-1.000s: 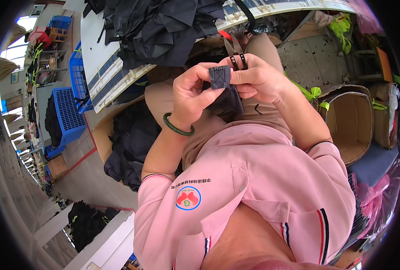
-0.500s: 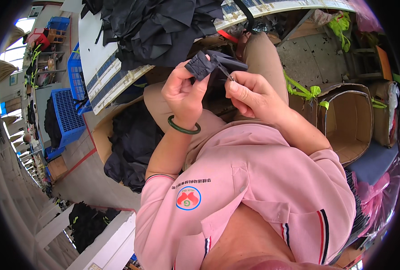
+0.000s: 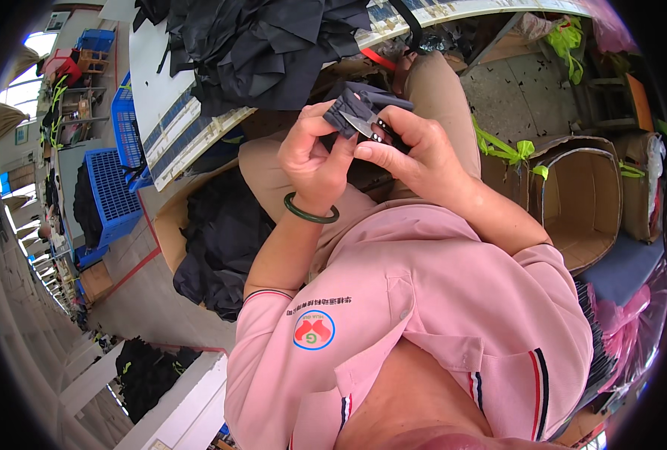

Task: The person sits on the floor and uses scissors to trim the edges of black fabric pieces. They pick up individual pieces from a pile, cut the edges, and place the trimmed pieces back onto the pile.

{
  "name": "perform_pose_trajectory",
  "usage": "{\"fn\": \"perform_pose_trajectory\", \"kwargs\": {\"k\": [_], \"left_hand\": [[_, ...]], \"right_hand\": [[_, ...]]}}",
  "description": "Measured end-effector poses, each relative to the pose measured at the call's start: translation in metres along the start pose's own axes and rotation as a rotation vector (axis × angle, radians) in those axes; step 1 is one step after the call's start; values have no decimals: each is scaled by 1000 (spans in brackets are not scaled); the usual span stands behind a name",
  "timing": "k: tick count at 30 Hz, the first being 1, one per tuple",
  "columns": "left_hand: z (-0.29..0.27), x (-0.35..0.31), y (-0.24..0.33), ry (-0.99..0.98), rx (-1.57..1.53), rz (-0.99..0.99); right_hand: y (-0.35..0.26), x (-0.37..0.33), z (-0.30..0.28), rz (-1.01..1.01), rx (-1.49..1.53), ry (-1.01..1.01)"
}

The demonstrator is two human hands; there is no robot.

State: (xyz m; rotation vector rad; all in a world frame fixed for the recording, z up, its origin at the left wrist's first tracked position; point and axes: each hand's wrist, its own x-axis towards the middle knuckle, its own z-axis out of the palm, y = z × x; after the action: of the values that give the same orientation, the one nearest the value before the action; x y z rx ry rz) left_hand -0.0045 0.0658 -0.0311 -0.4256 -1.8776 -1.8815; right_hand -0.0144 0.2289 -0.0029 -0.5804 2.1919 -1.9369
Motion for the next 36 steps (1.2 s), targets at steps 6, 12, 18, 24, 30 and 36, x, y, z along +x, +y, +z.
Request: {"fn": "perform_pose_trajectory", "kwargs": {"k": [6,12,18,24,30,36], "left_hand": [[0,0,-1,-1,17,14],[0,0,-3,4,30,16],[-4,2,-2,-68,18,26],[-5,3,-1,-129,21,57],[-11,8,3,-179,-97,-58],[-25,20,6,-381,-419,-297]], "right_hand": [[-1,1,0,-47,-37,18],[0,-1,-3,7,-45,-4],[0,-1,-3,-40,-40,8],[-1,-2,-5,32,2,-19],[-5,-2,-16,184,71,-67],[-14,8,-43,213,70,-273]]}}
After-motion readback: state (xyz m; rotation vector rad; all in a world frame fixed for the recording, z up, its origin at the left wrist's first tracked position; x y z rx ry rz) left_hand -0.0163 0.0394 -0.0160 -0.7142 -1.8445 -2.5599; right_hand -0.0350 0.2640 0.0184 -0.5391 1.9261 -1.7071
